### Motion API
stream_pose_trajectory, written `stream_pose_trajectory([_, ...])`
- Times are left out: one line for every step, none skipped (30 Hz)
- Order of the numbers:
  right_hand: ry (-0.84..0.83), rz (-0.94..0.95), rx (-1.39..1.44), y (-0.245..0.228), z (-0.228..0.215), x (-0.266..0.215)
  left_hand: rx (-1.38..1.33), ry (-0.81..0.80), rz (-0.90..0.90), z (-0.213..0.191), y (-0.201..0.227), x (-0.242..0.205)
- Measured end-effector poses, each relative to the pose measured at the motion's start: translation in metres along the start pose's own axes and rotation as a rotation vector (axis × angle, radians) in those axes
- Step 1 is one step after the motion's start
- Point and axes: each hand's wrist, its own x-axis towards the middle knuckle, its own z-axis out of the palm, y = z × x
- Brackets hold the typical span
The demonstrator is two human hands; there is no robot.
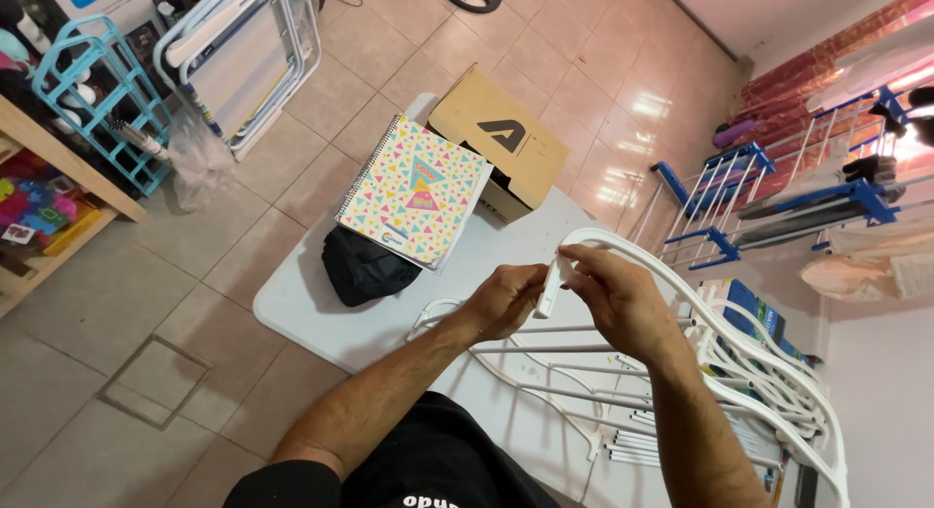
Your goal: Assembling a multi-tier shoe rack by inserting white rods into the side frame components.
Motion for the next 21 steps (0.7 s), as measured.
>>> stream_pose_trajectory([-0.007, 0.013, 0.011, -0.004, -0.002, 0.001, 0.006, -0.002, 0.003, 0.000, 0.006, 0.001])
stream_pose_trajectory([-0.015, 0.024, 0.023, -0.008, -0.003, 0.002, 0.014, -0.002, 0.008, 0.000, 0.012, 0.004])
stream_pose_trajectory([-0.009, 0.028, 0.024, -0.005, -0.003, 0.001, 0.014, -0.009, 0.006, 0.000, 0.005, 0.001])
stream_pose_trajectory([-0.016, 0.053, 0.040, -0.002, -0.003, 0.000, 0.009, -0.003, -0.003, 0.000, -0.002, -0.001])
stream_pose_trajectory([-0.022, 0.077, 0.056, 0.001, -0.003, -0.001, 0.003, 0.003, -0.013, 0.001, -0.009, -0.003])
stream_pose_trajectory([-0.016, 0.080, 0.057, 0.001, -0.002, -0.001, 0.004, -0.003, -0.014, 0.001, -0.008, -0.003])
stream_pose_trajectory([-0.014, 0.089, 0.061, 0.001, -0.001, -0.002, 0.001, -0.006, -0.023, 0.001, -0.007, -0.004])
stream_pose_trajectory([-0.012, 0.099, 0.065, 0.001, -0.001, -0.002, -0.003, -0.008, -0.033, 0.002, -0.007, -0.005])
stream_pose_trajectory([-0.007, 0.102, 0.067, 0.001, -0.001, -0.001, -0.002, -0.013, -0.035, 0.001, -0.003, -0.002])
stream_pose_trajectory([-0.011, 0.101, 0.069, 0.001, -0.002, -0.001, -0.028, -0.013, -0.042, 0.003, 0.000, -0.002])
stream_pose_trajectory([-0.014, 0.101, 0.072, 0.001, -0.002, -0.001, -0.054, -0.013, -0.049, 0.004, 0.003, -0.002])
stream_pose_trajectory([-0.009, 0.104, 0.073, -0.001, -0.001, -0.001, -0.054, -0.018, -0.050, 0.004, 0.005, -0.001])
stream_pose_trajectory([-0.005, 0.102, 0.071, -0.002, 0.000, 0.000, -0.075, 0.010, -0.059, 0.004, 0.006, -0.001])
stream_pose_trajectory([-0.002, 0.100, 0.069, -0.003, 0.000, 0.000, -0.096, 0.039, -0.068, 0.005, 0.008, -0.001])
stream_pose_trajectory([0.002, 0.102, 0.070, 0.000, 0.001, -0.001, -0.096, 0.034, -0.069, 0.005, 0.006, 0.002])
stream_pose_trajectory([0.000, 0.115, 0.061, 0.004, 0.003, -0.002, -0.105, 0.040, -0.053, 0.004, 0.004, 0.005])
stream_pose_trajectory([-0.002, 0.127, 0.053, 0.008, 0.005, -0.003, -0.113, 0.047, -0.037, 0.003, 0.002, 0.008])
stream_pose_trajectory([0.001, 0.128, 0.054, 0.008, 0.004, -0.003, -0.113, 0.044, -0.038, 0.004, -0.002, 0.006])
stream_pose_trajectory([0.004, 0.128, 0.049, 0.009, 0.004, -0.002, -0.094, 0.052, -0.036, 0.004, -0.006, 0.004])
stream_pose_trajectory([0.004, 0.128, 0.044, 0.009, 0.005, -0.001, -0.076, 0.062, -0.034, 0.005, -0.009, 0.001])
stream_pose_trajectory([0.004, 0.129, 0.045, 0.008, 0.004, -0.001, -0.075, 0.062, -0.036, 0.006, -0.012, -0.001])
